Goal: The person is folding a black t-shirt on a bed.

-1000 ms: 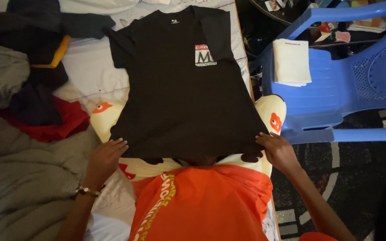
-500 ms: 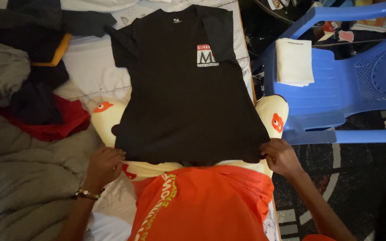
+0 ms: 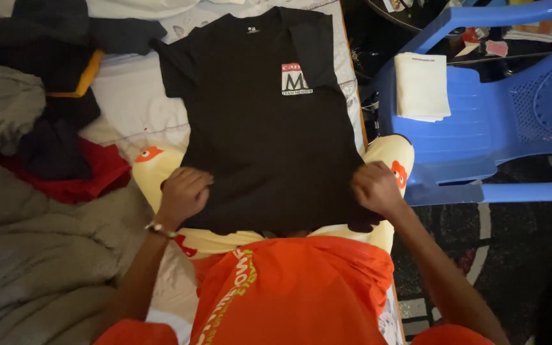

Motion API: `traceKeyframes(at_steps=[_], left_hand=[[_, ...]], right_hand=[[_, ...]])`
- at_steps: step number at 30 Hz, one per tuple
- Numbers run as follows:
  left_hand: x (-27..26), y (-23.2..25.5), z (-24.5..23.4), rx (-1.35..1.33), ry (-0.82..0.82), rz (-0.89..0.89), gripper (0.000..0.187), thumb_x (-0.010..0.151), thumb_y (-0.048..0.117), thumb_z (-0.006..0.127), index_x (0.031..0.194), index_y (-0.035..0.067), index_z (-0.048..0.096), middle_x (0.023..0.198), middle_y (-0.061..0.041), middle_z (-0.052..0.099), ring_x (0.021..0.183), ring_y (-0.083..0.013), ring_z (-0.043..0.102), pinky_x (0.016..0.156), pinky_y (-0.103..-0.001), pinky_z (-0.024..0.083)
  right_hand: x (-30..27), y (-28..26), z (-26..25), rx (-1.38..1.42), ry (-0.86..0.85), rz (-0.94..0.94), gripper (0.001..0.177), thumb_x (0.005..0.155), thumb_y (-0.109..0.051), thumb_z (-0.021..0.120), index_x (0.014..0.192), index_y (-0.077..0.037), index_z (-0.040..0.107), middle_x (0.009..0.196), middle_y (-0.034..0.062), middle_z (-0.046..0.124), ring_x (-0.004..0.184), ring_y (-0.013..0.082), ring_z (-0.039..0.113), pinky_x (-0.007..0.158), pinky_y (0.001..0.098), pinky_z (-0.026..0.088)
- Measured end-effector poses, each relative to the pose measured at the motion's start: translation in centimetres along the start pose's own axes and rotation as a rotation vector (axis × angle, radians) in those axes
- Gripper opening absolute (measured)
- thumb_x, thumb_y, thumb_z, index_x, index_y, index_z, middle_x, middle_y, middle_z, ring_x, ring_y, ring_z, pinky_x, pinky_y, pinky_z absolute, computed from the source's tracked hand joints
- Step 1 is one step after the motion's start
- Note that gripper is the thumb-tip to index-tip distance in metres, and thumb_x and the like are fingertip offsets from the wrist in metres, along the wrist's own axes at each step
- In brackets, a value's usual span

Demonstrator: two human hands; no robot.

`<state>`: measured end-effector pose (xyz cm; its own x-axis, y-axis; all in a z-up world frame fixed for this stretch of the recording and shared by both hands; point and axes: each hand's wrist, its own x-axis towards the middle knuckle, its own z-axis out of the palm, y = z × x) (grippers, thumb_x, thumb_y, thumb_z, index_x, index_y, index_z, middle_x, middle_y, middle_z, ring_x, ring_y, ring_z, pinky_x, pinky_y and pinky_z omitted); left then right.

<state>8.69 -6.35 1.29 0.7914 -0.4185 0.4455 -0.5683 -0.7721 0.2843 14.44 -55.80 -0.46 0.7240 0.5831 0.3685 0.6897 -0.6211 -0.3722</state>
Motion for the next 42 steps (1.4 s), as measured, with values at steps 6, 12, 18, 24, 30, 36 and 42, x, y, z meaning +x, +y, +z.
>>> traceKeyframes(at_steps=[6, 12, 18, 24, 30, 36, 42], left_hand=[[4.8, 2.0, 7.3, -0.027, 0.061, -0.038, 0.019, 0.081, 0.002, 0.067, 0.098, 0.007, 0.073, 0.110, -0.006, 0.075, 0.109, -0.0248, 0.070, 0.098, -0.042, 0.051], [7.3, 2.3, 15.5, -0.181, 0.051, -0.162, 0.023, 0.091, 0.006, 0.065, 0.113, 0.004, 0.072, 0.134, -0.012, 0.068, 0.127, -0.0305, 0.062, 0.106, -0.044, 0.049], [8.0, 1.6, 22.6, -0.021, -0.121, -0.285, 0.048, 0.095, 0.018, 0.063, 0.139, 0.001, 0.058, 0.155, -0.018, 0.048, 0.144, -0.0341, 0.044, 0.115, -0.051, 0.037], [7.1, 1.8, 24.4, 0.112, -0.234, -0.370, 0.059, 0.101, 0.025, 0.050, 0.156, 0.007, 0.041, 0.166, -0.011, 0.034, 0.154, -0.0250, 0.028, 0.123, -0.052, 0.022], [6.6, 1.9, 24.4, 0.158, -0.288, -0.413, 0.059, 0.105, 0.030, 0.042, 0.159, 0.009, 0.035, 0.168, -0.006, 0.031, 0.157, -0.0199, 0.024, 0.125, -0.051, 0.017], [6.6, 2.1, 24.5, 0.181, -0.280, -0.383, 0.058, 0.106, 0.031, 0.041, 0.160, 0.010, 0.034, 0.168, -0.006, 0.030, 0.156, -0.0205, 0.023, 0.124, -0.051, 0.016], [6.6, 2.3, 24.0, 0.135, -0.275, -0.404, 0.057, 0.107, 0.030, 0.041, 0.160, 0.010, 0.035, 0.169, -0.006, 0.031, 0.157, -0.0206, 0.024, 0.125, -0.050, 0.017]], right_hand=[[5.9, -1.1, 5.7, -0.051, -0.036, -0.006, 0.005, 0.075, -0.009, 0.070, 0.079, -0.008, 0.066, 0.084, 0.0107, 0.065, 0.087, 0.0321, 0.064, 0.085, 0.0437, 0.050], [10.4, -3.0, 12.2, 0.061, 0.095, 0.081, 0.026, 0.088, -0.010, 0.066, 0.113, -0.005, 0.070, 0.123, 0.0143, 0.069, 0.114, 0.0330, 0.064, 0.098, 0.0437, 0.050], [10.8, -1.7, 21.4, -0.108, -0.009, 0.220, 0.048, 0.094, -0.017, 0.061, 0.139, -0.003, 0.059, 0.155, 0.0162, 0.050, 0.144, 0.0305, 0.047, 0.113, 0.0467, 0.040], [10.1, -1.8, 23.0, -0.218, -0.144, 0.355, 0.059, 0.100, -0.030, 0.049, 0.155, -0.008, 0.042, 0.165, 0.0107, 0.035, 0.152, 0.0239, 0.030, 0.122, 0.0481, 0.022], [9.7, -1.9, 23.2, -0.228, -0.169, 0.351, 0.059, 0.105, -0.034, 0.043, 0.158, -0.008, 0.038, 0.168, 0.0079, 0.030, 0.155, 0.0212, 0.026, 0.125, 0.0477, 0.018], [9.6, -2.2, 22.9, -0.257, -0.152, 0.351, 0.059, 0.104, -0.034, 0.043, 0.157, -0.009, 0.039, 0.167, 0.0077, 0.032, 0.155, 0.0205, 0.026, 0.125, 0.0470, 0.017], [9.5, -2.2, 23.1, -0.252, -0.116, 0.344, 0.058, 0.105, -0.034, 0.044, 0.156, -0.009, 0.042, 0.166, 0.0081, 0.034, 0.155, 0.0209, 0.028, 0.125, 0.0472, 0.018]])
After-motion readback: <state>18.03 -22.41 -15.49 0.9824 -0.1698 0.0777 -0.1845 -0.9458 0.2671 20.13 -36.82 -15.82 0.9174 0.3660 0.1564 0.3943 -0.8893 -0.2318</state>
